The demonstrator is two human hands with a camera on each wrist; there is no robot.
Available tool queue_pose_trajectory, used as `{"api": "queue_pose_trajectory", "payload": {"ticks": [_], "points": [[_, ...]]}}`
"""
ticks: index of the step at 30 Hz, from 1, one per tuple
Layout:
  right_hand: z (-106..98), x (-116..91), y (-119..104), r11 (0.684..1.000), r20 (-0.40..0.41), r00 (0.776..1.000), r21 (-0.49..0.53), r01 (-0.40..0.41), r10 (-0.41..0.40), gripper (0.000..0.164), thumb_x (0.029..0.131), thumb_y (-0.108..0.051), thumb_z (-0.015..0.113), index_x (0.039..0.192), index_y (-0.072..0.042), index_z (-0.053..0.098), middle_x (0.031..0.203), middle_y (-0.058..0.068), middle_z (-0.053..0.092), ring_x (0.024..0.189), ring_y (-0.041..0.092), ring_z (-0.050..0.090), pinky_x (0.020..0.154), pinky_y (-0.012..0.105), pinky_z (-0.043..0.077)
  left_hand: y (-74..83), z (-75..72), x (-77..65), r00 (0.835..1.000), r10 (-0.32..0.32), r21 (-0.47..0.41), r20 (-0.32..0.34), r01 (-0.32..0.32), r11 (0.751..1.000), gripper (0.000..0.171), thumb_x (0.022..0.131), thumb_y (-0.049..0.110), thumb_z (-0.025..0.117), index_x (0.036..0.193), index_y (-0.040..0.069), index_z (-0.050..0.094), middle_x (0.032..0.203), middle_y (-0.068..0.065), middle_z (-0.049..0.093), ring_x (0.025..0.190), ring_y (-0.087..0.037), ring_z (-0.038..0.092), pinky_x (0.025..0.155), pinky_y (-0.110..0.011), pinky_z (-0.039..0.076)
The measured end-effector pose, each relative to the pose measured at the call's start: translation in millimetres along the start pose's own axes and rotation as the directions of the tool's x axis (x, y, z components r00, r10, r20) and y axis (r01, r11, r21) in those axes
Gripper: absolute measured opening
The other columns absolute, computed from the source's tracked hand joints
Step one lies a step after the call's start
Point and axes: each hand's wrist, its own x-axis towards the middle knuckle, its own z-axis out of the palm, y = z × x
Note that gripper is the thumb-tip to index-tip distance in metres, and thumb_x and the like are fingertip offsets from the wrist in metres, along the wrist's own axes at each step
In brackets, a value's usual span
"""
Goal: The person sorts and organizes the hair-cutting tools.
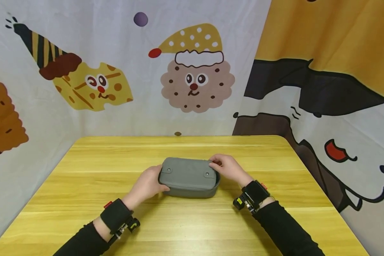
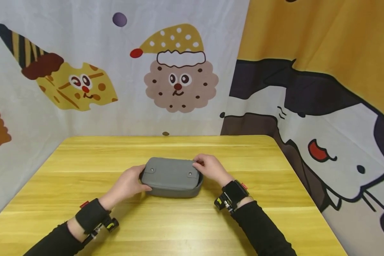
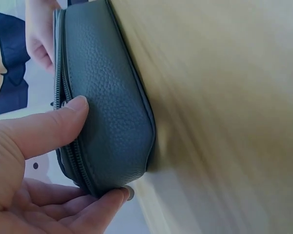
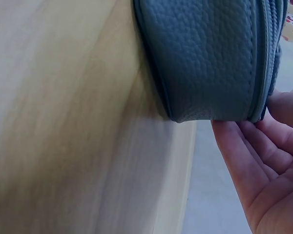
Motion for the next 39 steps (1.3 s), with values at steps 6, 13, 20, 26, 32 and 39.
{"api": "queue_pose_trajectory", "payload": {"ticks": [6, 13, 20, 26, 32, 39], "points": [[1.3, -3.6, -0.3, 1.0, 0.006, 1.0, 0.027, -0.007, 0.007, 0.016, 0.097, -0.016, 0.066, 0.108, -0.006, 0.07, 0.092, -0.001, 0.066, 0.084, 0.016, 0.063, 0.076, 0.033, 0.053, -9.2, -5.7, 12.3, 0.999, 0.042, 0.019, 0.009, -0.042, 0.999, 0.065, 0.072, 0.004, 0.087, 0.129, -0.005, 0.059, 0.113, -0.017, 0.067, 0.101, -0.034, 0.064, 0.088, -0.046, 0.052], [1.8, -8.8, 3.8, 0.997, 0.018, 1.0, 0.069, -0.026, 0.025, 0.014, 0.095, -0.016, 0.068, 0.105, -0.006, 0.069, 0.091, -0.001, 0.066, 0.082, 0.014, 0.063, 0.075, 0.032, 0.053, -14.9, -12.6, 32.8, 0.996, 0.07, 0.065, 0.055, -0.074, 0.995, 0.058, 0.068, -0.002, 0.087, 0.121, -0.006, 0.064, 0.107, -0.017, 0.068, 0.098, -0.034, 0.065, 0.088, -0.046, 0.053], [2.9, -11.9, 2.7, 0.981, 0.066, 0.997, 0.189, -0.042, 0.03, 0.014, 0.093, -0.014, 0.071, 0.101, -0.004, 0.068, 0.089, 0.001, 0.069, 0.075, 0.017, 0.068, 0.068, 0.028, 0.056, -25.6, -15.3, 62.8, 0.99, 0.099, 0.113, 0.097, -0.11, 0.987, 0.058, 0.068, -0.012, 0.081, 0.122, -0.008, 0.062, 0.111, -0.02, 0.067, 0.101, -0.035, 0.064, 0.09, -0.045, 0.053], [5.5, -16.0, -4.1, 0.972, 0.109, 0.994, 0.228, -0.051, 0.026, 0.017, 0.092, -0.012, 0.072, 0.105, -0.002, 0.068, 0.093, 0.002, 0.069, 0.08, 0.014, 0.068, 0.072, 0.027, 0.057, -30.0, -14.7, 77.5, 0.984, 0.164, 0.128, 0.065, -0.171, 0.977, 0.048, 0.069, -0.017, 0.07, 0.116, -0.009, 0.064, 0.107, -0.022, 0.066, 0.097, -0.036, 0.063, 0.085, -0.045, 0.053], [7.0, -18.4, -12.3, 0.965, 0.108, 0.994, 0.257, -0.058, 0.031, 0.016, 0.09, -0.01, 0.074, 0.101, 0.0, 0.068, 0.092, 0.005, 0.07, 0.081, 0.015, 0.069, 0.071, 0.026, 0.057, -34.9, -15.3, 87.3, 0.972, 0.217, 0.151, 0.086, -0.228, 0.962, 0.044, 0.072, -0.011, 0.074, 0.114, -0.006, 0.066, 0.106, -0.02, 0.067, 0.1, -0.037, 0.064, 0.088, -0.047, 0.052], [8.5, -20.9, -13.5, 0.964, 0.124, 0.992, 0.261, -0.052, 0.02, 0.016, 0.09, -0.009, 0.073, 0.101, 0.001, 0.067, 0.092, 0.005, 0.07, 0.08, 0.015, 0.069, 0.072, 0.026, 0.057, -37.3, -18.3, 95.6, 0.964, 0.227, 0.156, 0.139, -0.247, 0.956, 0.046, 0.075, -0.008, 0.077, 0.119, -0.003, 0.066, 0.109, -0.016, 0.068, 0.1, -0.033, 0.064, 0.088, -0.043, 0.053]]}}
